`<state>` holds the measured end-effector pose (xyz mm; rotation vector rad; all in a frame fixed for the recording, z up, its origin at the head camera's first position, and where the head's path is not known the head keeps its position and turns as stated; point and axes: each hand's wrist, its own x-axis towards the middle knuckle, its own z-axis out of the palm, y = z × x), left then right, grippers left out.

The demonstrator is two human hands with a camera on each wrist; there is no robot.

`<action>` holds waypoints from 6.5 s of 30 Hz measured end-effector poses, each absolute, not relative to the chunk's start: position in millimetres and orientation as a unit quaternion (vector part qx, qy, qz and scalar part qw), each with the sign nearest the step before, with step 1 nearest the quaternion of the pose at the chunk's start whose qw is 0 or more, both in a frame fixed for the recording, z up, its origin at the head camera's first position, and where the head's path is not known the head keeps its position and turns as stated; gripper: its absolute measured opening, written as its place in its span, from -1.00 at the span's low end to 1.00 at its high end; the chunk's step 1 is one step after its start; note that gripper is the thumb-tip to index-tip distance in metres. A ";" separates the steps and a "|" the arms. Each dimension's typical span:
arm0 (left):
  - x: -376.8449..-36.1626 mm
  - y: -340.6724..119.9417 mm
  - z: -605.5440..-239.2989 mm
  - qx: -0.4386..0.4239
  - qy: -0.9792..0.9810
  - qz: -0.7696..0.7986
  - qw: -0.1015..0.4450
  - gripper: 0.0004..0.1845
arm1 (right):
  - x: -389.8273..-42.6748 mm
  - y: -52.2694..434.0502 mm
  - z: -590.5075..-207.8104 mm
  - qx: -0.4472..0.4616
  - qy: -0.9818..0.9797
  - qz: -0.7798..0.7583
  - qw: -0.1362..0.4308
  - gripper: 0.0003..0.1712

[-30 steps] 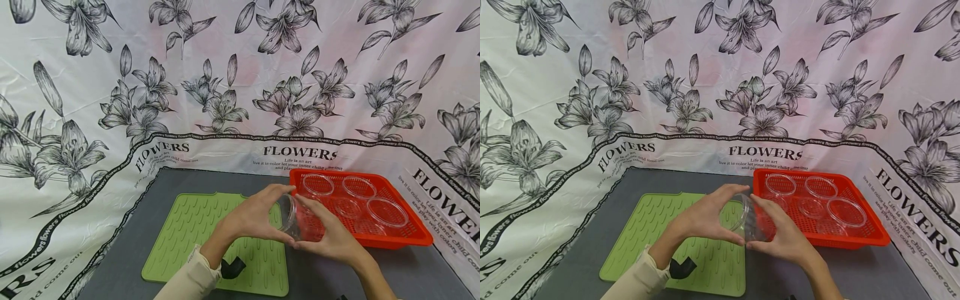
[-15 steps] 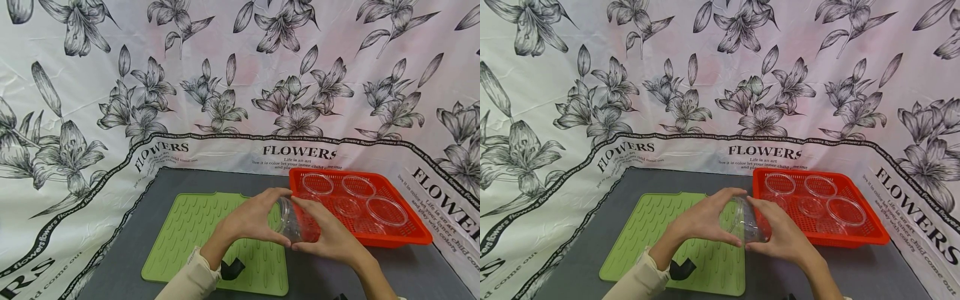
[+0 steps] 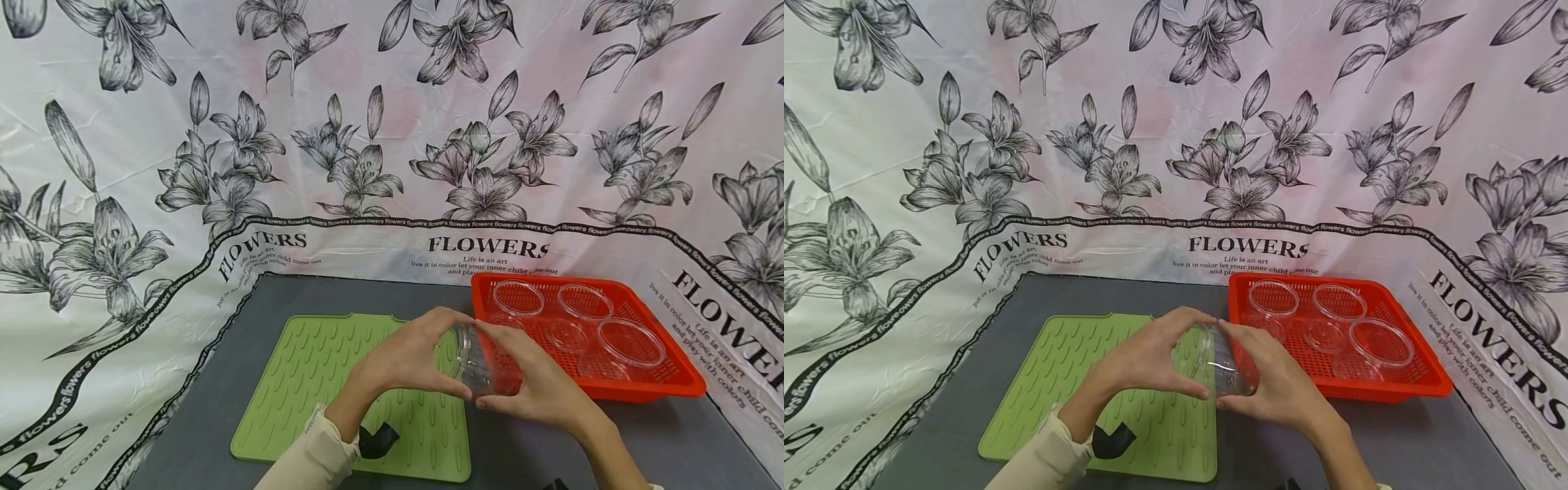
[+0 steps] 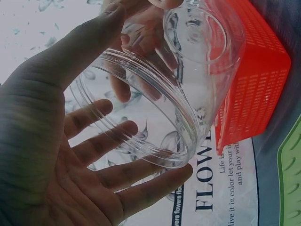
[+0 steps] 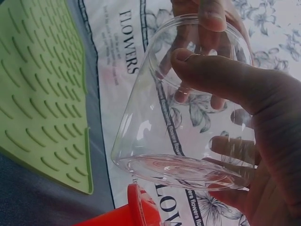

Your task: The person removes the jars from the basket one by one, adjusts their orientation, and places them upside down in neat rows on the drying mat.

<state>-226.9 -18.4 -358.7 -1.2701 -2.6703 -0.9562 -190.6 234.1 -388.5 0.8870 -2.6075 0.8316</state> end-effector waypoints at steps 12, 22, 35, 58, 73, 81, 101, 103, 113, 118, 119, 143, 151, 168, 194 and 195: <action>-229.7 -26.4 -364.1 -0.388 -0.848 -0.361 0.012 0.02 | -189.6 232.6 -388.6 0.284 -0.892 0.322 0.141 0.33; -234.8 -36.7 -372.5 -0.376 -0.822 -0.429 0.006 -0.05 | -188.1 235.7 -393.7 0.261 -0.879 0.366 0.156 0.48; -240.6 -50.9 -384.6 -0.339 -0.772 -0.536 -0.031 -0.07 | -187.0 237.7 -397.7 0.247 -0.870 0.398 0.156 0.60; -249.6 -59.1 -404.5 -0.361 -0.636 -0.676 -0.090 -0.04 | -195.5 227.5 -412.7 0.303 -0.746 0.586 0.094 0.55; -251.3 -62.0 -411.8 -0.383 -0.544 -0.736 -0.125 0.00 | -202.7 213.0 -417.6 0.330 -0.651 0.680 0.067 0.42; -252.1 -64.5 -416.3 -0.396 -0.521 -0.745 -0.131 -0.08 | -203.5 202.0 -414.2 0.350 -0.635 0.684 0.081 0.38; -254.8 -65.8 -421.4 -0.435 -0.452 -0.760 -0.168 -0.17 | -205.6 180.6 -405.0 0.425 -0.530 0.732 0.058 0.34; -255.2 -65.6 -422.0 -0.438 -0.447 -0.761 -0.170 -0.18 | -204.7 180.1 -404.5 0.424 -0.529 0.733 0.056 0.31; -254.9 -63.7 -423.6 -0.439 -0.432 -0.768 -0.178 -0.21 | -205.2 177.1 -402.2 0.418 -0.534 0.733 0.062 0.21; -254.4 -63.7 -424.3 -0.437 -0.430 -0.769 -0.181 -0.22 | -203.9 177.3 -403.2 0.404 -0.533 0.742 0.056 0.20; -254.4 -63.7 -424.5 -0.437 -0.430 -0.769 -0.182 -0.22 | -203.7 177.4 -403.4 0.401 -0.533 0.743 0.056 0.20; -253.9 -84.9 -441.0 -0.396 -0.486 -0.766 -0.141 -0.17 | -205.2 175.1 -406.0 0.392 -0.536 0.746 0.053 0.16; -253.4 -103.2 -444.3 -0.346 -0.553 -0.754 -0.079 -0.40 | -206.0 174.6 -407.5 0.391 -0.538 0.745 0.058 0.16; -265.8 -174.8 -466.0 -0.186 -0.755 -0.623 0.087 -0.55 | -206.7 175.2 -414.1 0.344 -0.581 0.737 0.040 0.15; -268.8 -260.4 -504.6 0.053 -0.904 -0.423 0.030 -0.37 | -212.9 148.8 -414.2 0.306 -0.624 0.719 0.021 0.11; -268.9 -260.9 -506.0 0.050 -0.907 -0.418 0.029 -0.37 | -213.6 147.2 -414.2 0.305 -0.625 0.718 0.021 0.11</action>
